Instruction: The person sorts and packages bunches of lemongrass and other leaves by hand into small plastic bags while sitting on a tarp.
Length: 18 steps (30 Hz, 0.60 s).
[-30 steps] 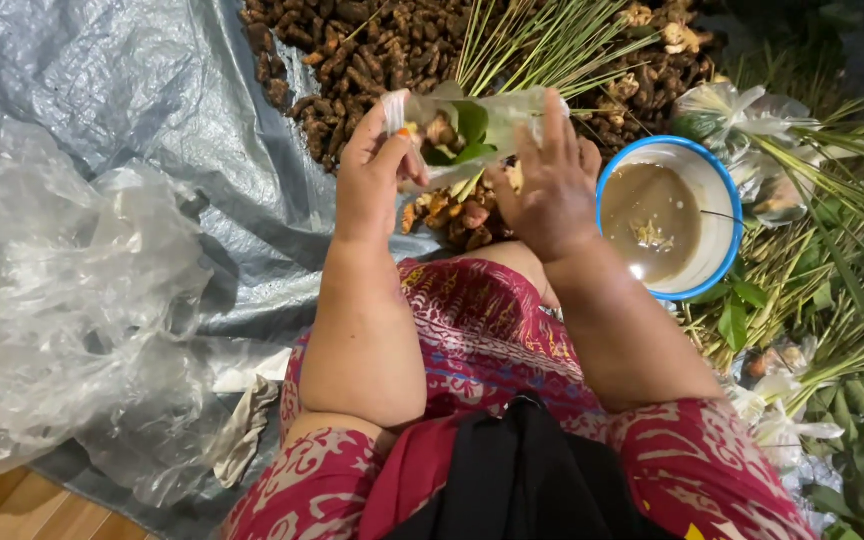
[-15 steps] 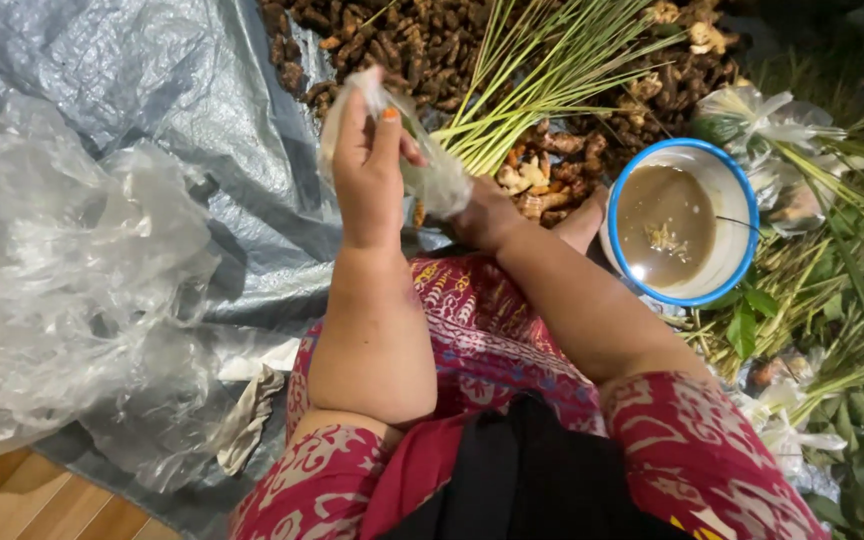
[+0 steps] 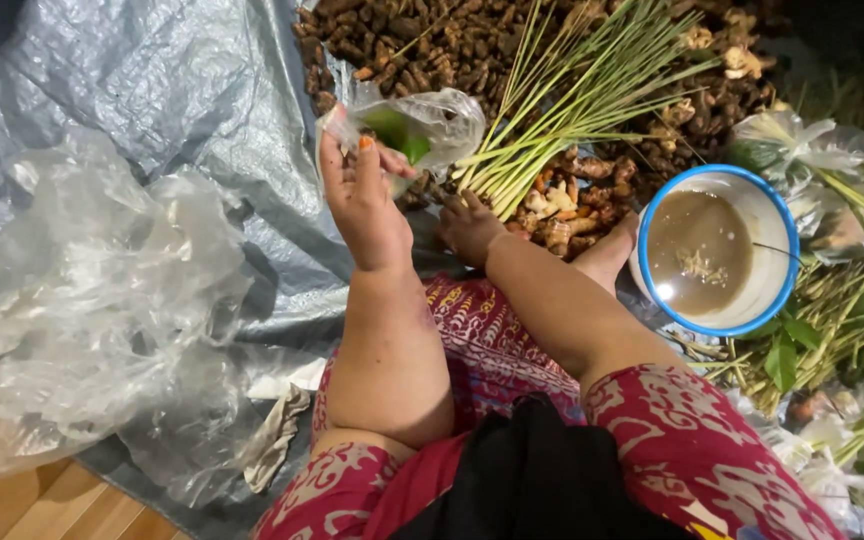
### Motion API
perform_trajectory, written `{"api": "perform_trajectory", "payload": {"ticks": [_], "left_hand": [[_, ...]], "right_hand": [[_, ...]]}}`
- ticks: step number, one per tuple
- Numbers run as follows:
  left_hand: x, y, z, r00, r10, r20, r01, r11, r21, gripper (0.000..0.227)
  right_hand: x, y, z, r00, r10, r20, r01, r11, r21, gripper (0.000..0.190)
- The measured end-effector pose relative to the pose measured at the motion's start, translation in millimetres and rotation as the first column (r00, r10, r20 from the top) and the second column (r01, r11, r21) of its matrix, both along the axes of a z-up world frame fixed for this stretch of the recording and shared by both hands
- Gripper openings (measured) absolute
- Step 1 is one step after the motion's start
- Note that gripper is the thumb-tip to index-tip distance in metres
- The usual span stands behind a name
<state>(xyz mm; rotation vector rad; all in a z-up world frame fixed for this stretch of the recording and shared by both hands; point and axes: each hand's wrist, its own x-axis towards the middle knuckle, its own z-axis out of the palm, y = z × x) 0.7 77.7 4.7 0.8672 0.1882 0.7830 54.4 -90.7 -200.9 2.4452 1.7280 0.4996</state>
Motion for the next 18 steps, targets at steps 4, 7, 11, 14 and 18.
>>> {"api": "perform_trajectory", "payload": {"ticks": [4, 7, 11, 14, 18], "left_hand": [[-1, 1, -3, 0.998, -0.031, -0.050, 0.030, 0.999, -0.017, 0.047], [-1, -4, -2, 0.990, -0.106, -0.094, 0.105, 0.994, -0.012, 0.046], [10, -16, -25, 0.953, -0.233, -0.191, 0.243, 0.970, 0.025, 0.052], [4, -23, -24, 0.926, -0.291, -0.242, 0.313, 0.948, 0.059, 0.048], [7, -22, -27, 0.929, -0.300, -0.219, 0.329, 0.938, 0.112, 0.041]], "right_hand": [[1, -13, 24, 0.991, -0.010, -0.136, 0.029, 0.990, 0.141, 0.037], [-19, -37, 93, 0.803, 0.067, -0.592, 0.189, 0.914, 0.358, 0.026], [-46, -60, 168, 0.796, 0.254, -0.550, 0.347, 0.552, 0.758, 0.028], [-43, -52, 203, 0.875, 0.231, -0.426, 0.270, 0.498, 0.824, 0.032], [-6, -47, 201, 0.960, 0.043, -0.278, 0.196, 0.606, 0.771, 0.041]]}}
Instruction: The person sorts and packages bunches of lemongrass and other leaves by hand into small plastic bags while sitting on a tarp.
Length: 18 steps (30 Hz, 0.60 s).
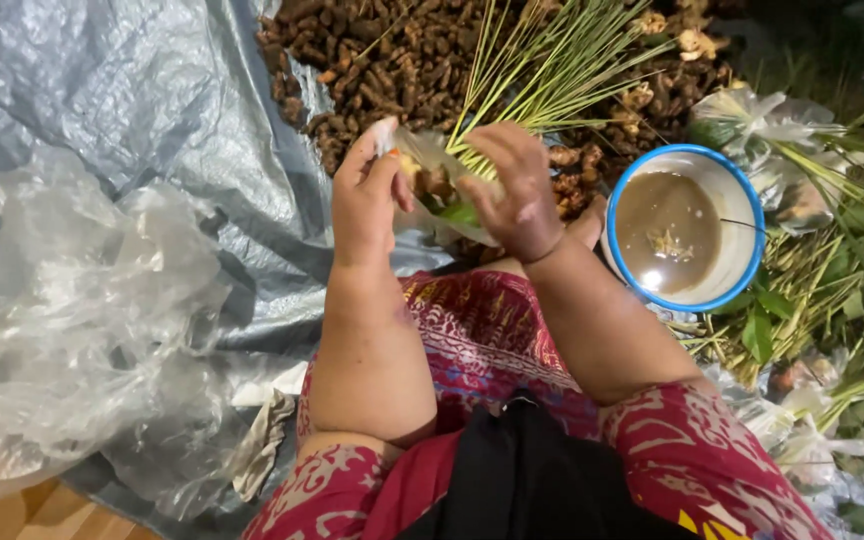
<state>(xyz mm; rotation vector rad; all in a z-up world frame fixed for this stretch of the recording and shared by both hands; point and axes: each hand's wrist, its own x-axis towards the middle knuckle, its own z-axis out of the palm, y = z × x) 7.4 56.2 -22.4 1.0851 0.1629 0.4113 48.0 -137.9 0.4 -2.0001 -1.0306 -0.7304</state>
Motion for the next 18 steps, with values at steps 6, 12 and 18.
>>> {"api": "perform_trajectory", "payload": {"ticks": [6, 12, 18], "left_hand": [[-2, 12, 13, 0.995, 0.100, 0.019, -0.097, 0.988, -0.119, 0.040], [-4, 15, 20, 0.967, 0.246, 0.071, -0.237, 0.964, -0.123, 0.042], [2, 18, 5, 0.929, 0.365, 0.065, -0.351, 0.923, -0.159, 0.054]], "right_hand": [[79, -57, -84, 0.952, -0.277, -0.128, 0.262, 0.957, -0.120, 0.018], [85, -14, -131, 0.915, -0.402, -0.023, 0.151, 0.394, -0.907, 0.047], [129, 12, -186, 0.873, -0.452, -0.181, -0.089, 0.219, -0.972, 0.062]]}}
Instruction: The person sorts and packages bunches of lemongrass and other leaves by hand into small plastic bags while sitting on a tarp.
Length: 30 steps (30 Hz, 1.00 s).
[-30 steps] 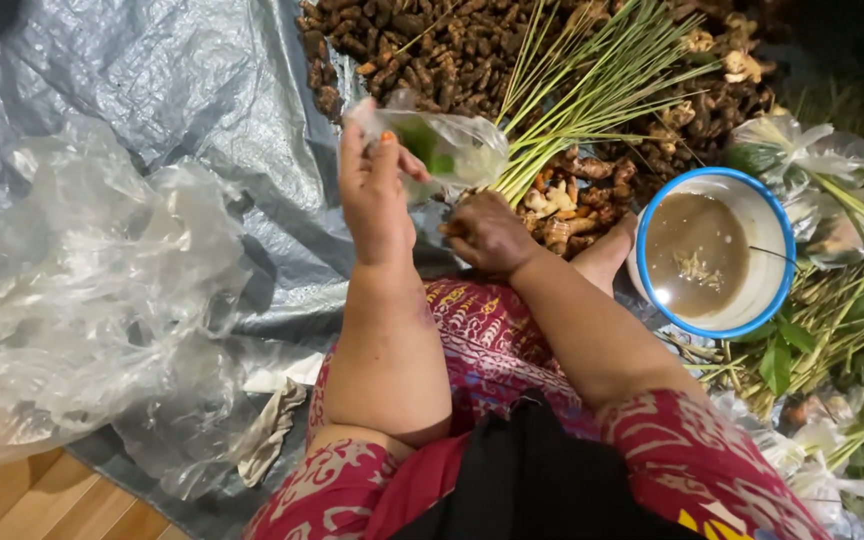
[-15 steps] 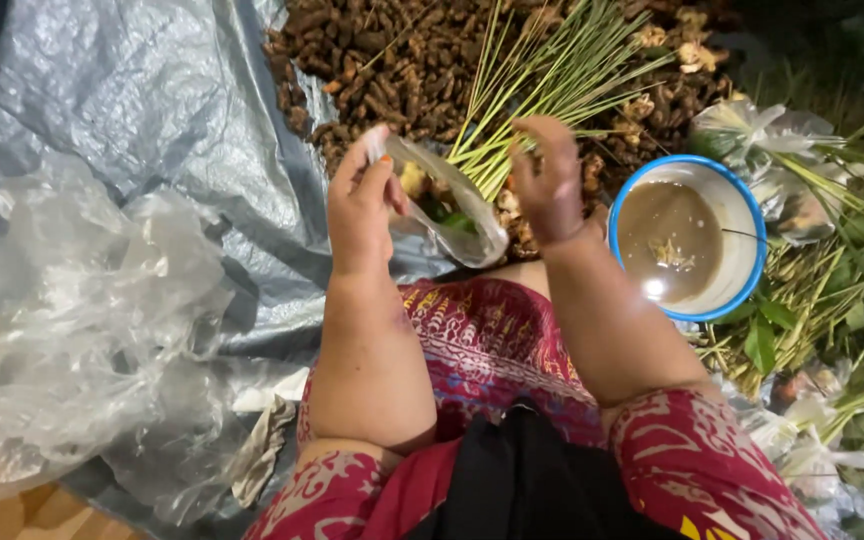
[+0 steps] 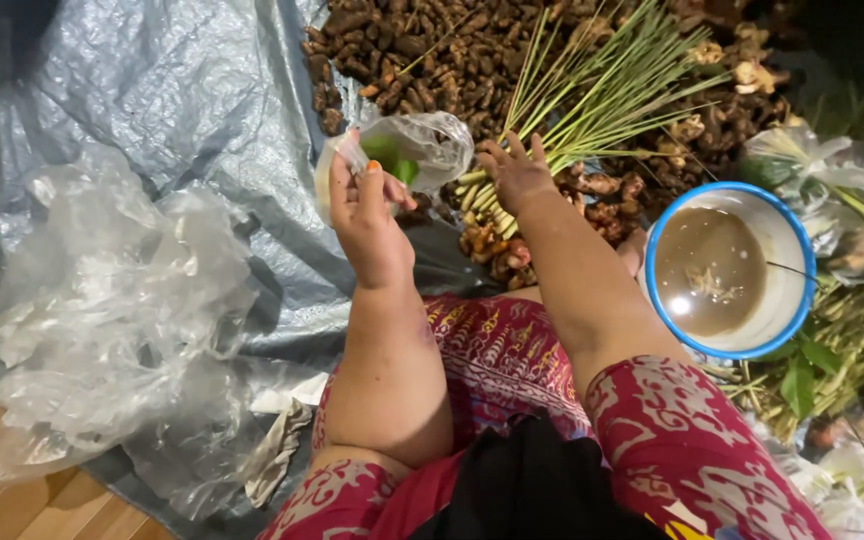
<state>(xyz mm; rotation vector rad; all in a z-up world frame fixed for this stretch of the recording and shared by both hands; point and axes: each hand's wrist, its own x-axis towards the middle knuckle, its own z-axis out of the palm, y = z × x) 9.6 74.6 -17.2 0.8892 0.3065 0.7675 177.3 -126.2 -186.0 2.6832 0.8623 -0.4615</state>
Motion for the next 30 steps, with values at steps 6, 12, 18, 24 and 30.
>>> {"api": "perform_trajectory", "payload": {"ticks": [6, 12, 18, 24, 30], "left_hand": [[3, -8, 15, 0.999, -0.017, 0.028, 0.018, 0.999, -0.037, 0.042], [2, -11, 8, 0.999, -0.021, 0.043, 0.022, 1.000, -0.018, 0.040], [-7, -12, 26, 0.999, -0.034, 0.008, 0.034, 0.999, -0.003, 0.040], [-7, -6, 27, 0.999, -0.003, 0.054, 0.002, 1.000, 0.014, 0.040], [-9, -8, 26, 0.999, -0.046, 0.004, 0.046, 0.998, 0.038, 0.042]], "right_hand": [[14, -15, -17, 0.991, 0.017, 0.135, 0.008, 0.983, -0.183, 0.045], [-4, -36, 22, 0.946, 0.223, 0.235, -0.185, 0.967, -0.174, 0.037], [-12, -58, 29, 0.905, 0.274, 0.325, -0.305, 0.951, 0.047, 0.020], [-10, -69, 55, 0.866, 0.287, 0.409, -0.341, 0.938, 0.064, 0.021], [-13, -112, 97, 0.946, 0.025, 0.323, -0.145, 0.925, 0.351, 0.023]]}}
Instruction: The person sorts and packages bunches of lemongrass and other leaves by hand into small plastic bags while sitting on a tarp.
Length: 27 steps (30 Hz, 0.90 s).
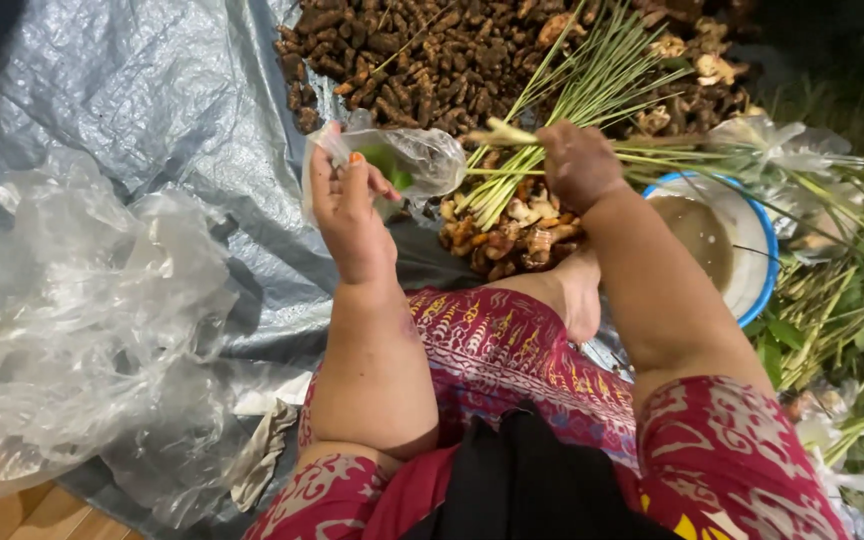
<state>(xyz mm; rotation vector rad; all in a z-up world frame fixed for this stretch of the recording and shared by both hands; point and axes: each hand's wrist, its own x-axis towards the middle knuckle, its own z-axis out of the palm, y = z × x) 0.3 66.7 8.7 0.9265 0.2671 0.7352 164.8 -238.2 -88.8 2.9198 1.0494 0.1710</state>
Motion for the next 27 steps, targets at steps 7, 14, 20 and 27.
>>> {"api": "perform_trajectory", "payload": {"ticks": [7, 14, 20, 27], "left_hand": [[-15, -31, 40, 0.907, -0.265, -0.328, 0.310, 0.946, 0.092, 0.064], [-42, -60, 74, 0.684, -0.688, -0.242, 0.679, 0.722, -0.132, 0.095], [-42, -44, 63, 0.498, -0.848, -0.181, 0.806, 0.529, -0.264, 0.074], [-44, -27, 78, 0.229, -0.891, -0.393, 0.957, 0.280, -0.077, 0.061]], "right_hand": [[-43, -35, 48, 0.933, 0.175, 0.313, -0.260, 0.931, 0.255, 0.036], [-116, 35, 133, 0.838, 0.262, 0.478, -0.366, 0.920, 0.137, 0.009], [-134, 62, 180, 0.765, 0.334, 0.551, -0.435, 0.899, 0.058, 0.008], [-131, 74, 176, 0.674, 0.352, 0.650, -0.472, 0.882, 0.012, 0.030]]}}
